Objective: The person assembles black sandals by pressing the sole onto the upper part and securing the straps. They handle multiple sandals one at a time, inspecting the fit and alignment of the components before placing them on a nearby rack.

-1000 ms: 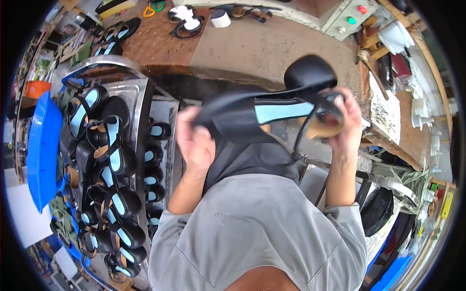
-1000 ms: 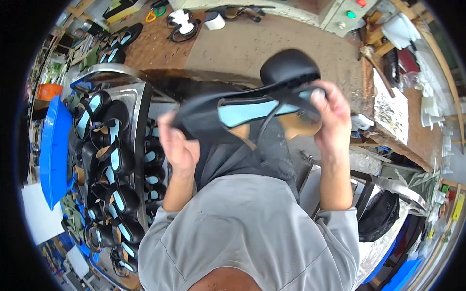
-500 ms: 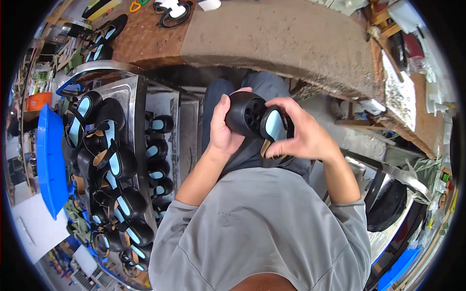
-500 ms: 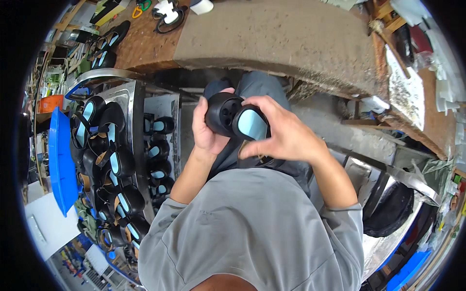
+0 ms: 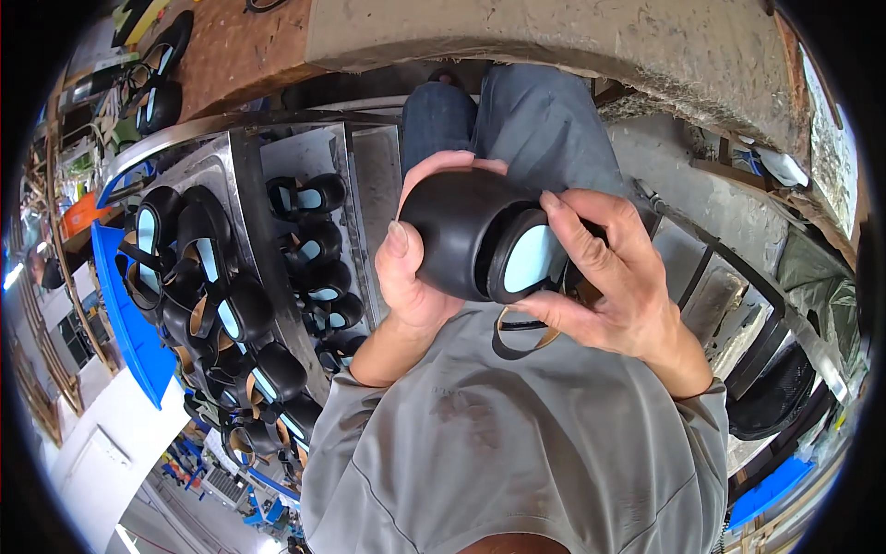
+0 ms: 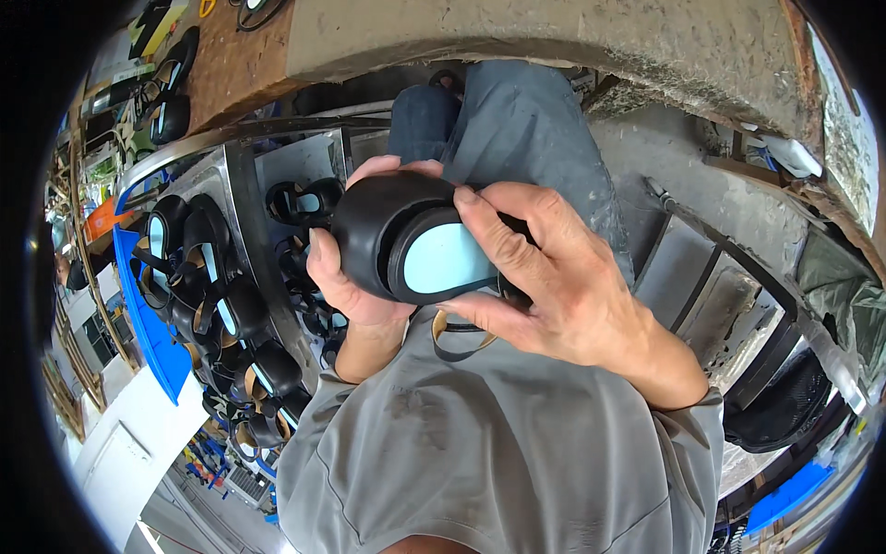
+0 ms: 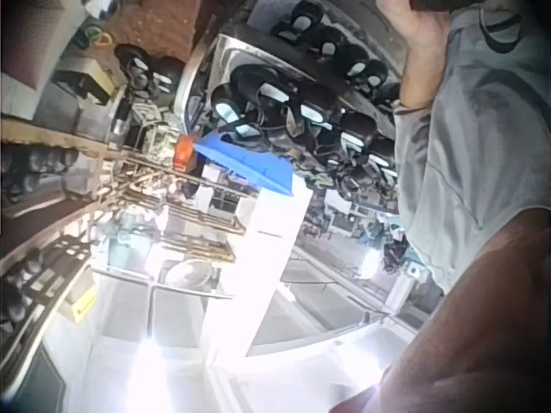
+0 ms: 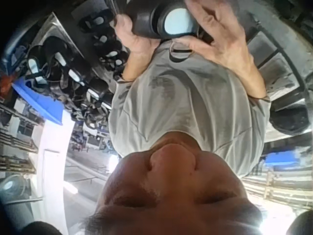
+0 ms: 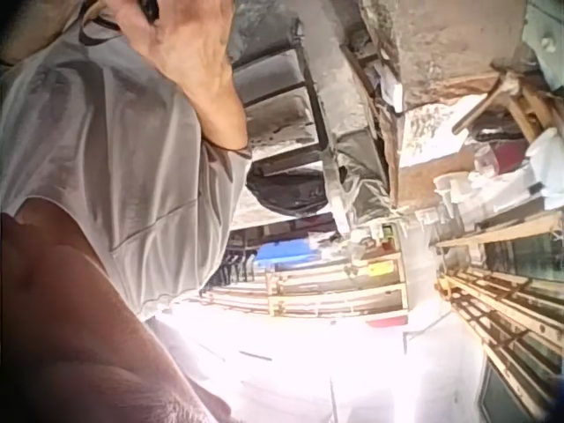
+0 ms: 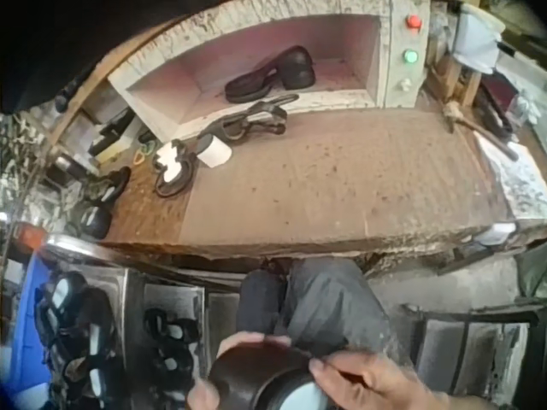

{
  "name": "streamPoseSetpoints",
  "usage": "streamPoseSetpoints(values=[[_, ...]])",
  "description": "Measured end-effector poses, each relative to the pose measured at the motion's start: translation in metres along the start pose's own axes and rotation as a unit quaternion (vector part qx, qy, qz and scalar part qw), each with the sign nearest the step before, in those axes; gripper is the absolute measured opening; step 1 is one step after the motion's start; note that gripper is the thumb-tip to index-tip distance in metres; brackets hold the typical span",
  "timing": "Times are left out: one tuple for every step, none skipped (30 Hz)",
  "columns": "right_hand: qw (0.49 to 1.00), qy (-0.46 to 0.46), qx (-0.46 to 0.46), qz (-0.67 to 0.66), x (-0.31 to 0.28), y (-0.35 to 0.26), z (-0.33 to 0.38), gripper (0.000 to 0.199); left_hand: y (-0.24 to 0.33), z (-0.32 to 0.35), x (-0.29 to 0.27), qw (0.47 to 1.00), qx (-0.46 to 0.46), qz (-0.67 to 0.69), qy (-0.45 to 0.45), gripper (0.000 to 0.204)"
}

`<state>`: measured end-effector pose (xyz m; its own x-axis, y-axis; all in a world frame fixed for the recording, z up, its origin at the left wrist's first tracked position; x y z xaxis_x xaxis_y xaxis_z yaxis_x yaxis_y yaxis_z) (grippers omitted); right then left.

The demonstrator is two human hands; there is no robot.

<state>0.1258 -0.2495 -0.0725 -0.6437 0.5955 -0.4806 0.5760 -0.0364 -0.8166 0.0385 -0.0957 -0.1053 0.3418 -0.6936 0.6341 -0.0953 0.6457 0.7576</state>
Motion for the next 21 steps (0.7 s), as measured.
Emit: streamPoseSetpoints(values=[[1.000,-0.002,-0.003,-0.004,0.000,0.000,-0.001,0.083,0.000,0.001,0.000,1.000,-0.001,0.005,0.002,0.081],[1.000,-0.002,-0.005,-0.006,0.001,0.001,-0.001,0.083,-0.001,0.000,0.000,1.000,-0.004,0.011,0.000,0.082],[1.000,-0.003,-0.006,-0.008,0.001,0.001,-0.002,0.084,-0.002,0.000,0.000,1.000,-0.007,0.017,-0.001,0.083],[1.000,-0.007,-0.005,-0.009,0.000,0.002,-0.003,0.084,-0.002,-0.001,0.001,1.000,-0.010,0.012,-0.002,0.085],[1.000,-0.011,-0.003,-0.009,0.000,0.003,-0.003,0.084,-0.001,-0.002,0.001,1.000,-0.014,0.007,-0.003,0.086],[1.000,-0.014,-0.001,-0.010,-0.001,0.003,-0.003,0.084,0.000,-0.002,0.001,1.000,-0.018,0.003,-0.005,0.087],[1.000,-0.017,0.002,-0.013,-0.001,0.002,-0.004,0.084,0.000,-0.002,0.000,1.000,-0.022,0.003,-0.005,0.088],[1.000,-0.020,0.002,-0.017,-0.002,0.002,-0.005,0.084,0.000,-0.002,0.000,1.000,-0.024,0.002,-0.006,0.089],[1.000,-0.023,0.003,-0.020,-0.002,0.001,-0.006,0.084,0.000,-0.001,0.000,1.000,-0.027,0.000,-0.008,0.090],[1.000,-0.024,0.003,-0.020,-0.002,0.001,-0.005,0.084,0.000,-0.001,0.000,1.000,-0.027,-0.001,-0.008,0.090],[0.999,-0.026,0.002,-0.018,-0.001,0.001,-0.005,0.084,0.000,-0.001,0.000,1.000,-0.026,-0.001,-0.009,0.091],[0.999,-0.028,0.000,-0.016,-0.001,0.000,-0.005,0.084,0.000,-0.001,0.000,1.000,-0.025,-0.002,-0.011,0.091],[0.999,-0.033,0.006,-0.016,-0.001,-0.001,-0.005,0.083,-0.001,-0.001,0.000,1.000,-0.014,-0.016,-0.004,0.090],[0.999,-0.037,0.010,-0.016,-0.002,-0.002,-0.006,0.083,-0.003,-0.001,0.001,1.000,-0.002,-0.031,0.001,0.090],[0.999,-0.041,0.015,-0.017,-0.003,-0.003,-0.007,0.083,-0.004,-0.001,0.001,0.999,0.011,-0.046,0.007,0.090],[0.999,-0.045,0.019,-0.017,-0.003,-0.005,-0.006,0.083,-0.003,-0.001,0.002,0.998,0.008,-0.055,0.008,0.090],[0.998,-0.049,0.022,-0.017,-0.003,-0.006,-0.006,0.082,-0.003,0.000,0.002,0.998,0.006,-0.064,0.009,0.091],[0.998,-0.053,0.026,-0.016,-0.002,-0.006,-0.006,0.082,-0.003,0.000,0.003,0.997,0.005,-0.073,0.011,0.091],[0.998,-0.055,0.025,-0.013,-0.003,-0.007,-0.006,0.082,-0.001,0.001,0.004,0.998,-0.006,-0.056,0.008,0.091],[0.998,-0.058,0.025,-0.011,-0.003,-0.007,-0.006,0.081,0.001,0.002,0.005,0.999,-0.018,-0.040,0.007,0.092],[0.998,-0.061,0.025,-0.008,-0.002,-0.008,-0.006,0.081,0.003,0.002,0.006,0.999,-0.030,-0.025,0.005,0.093]])
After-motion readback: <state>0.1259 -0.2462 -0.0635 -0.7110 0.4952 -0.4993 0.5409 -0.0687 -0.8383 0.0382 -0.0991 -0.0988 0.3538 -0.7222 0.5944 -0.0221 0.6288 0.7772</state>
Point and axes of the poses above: each hand's wrist, its own z-axis away from the middle knuckle, its own x-axis out of the palm, y = z × x, the point moved 3 cm from there along -z, towards the middle knuckle, and after that the axes turned 3 degrees about -y, right-handed, at the moved point
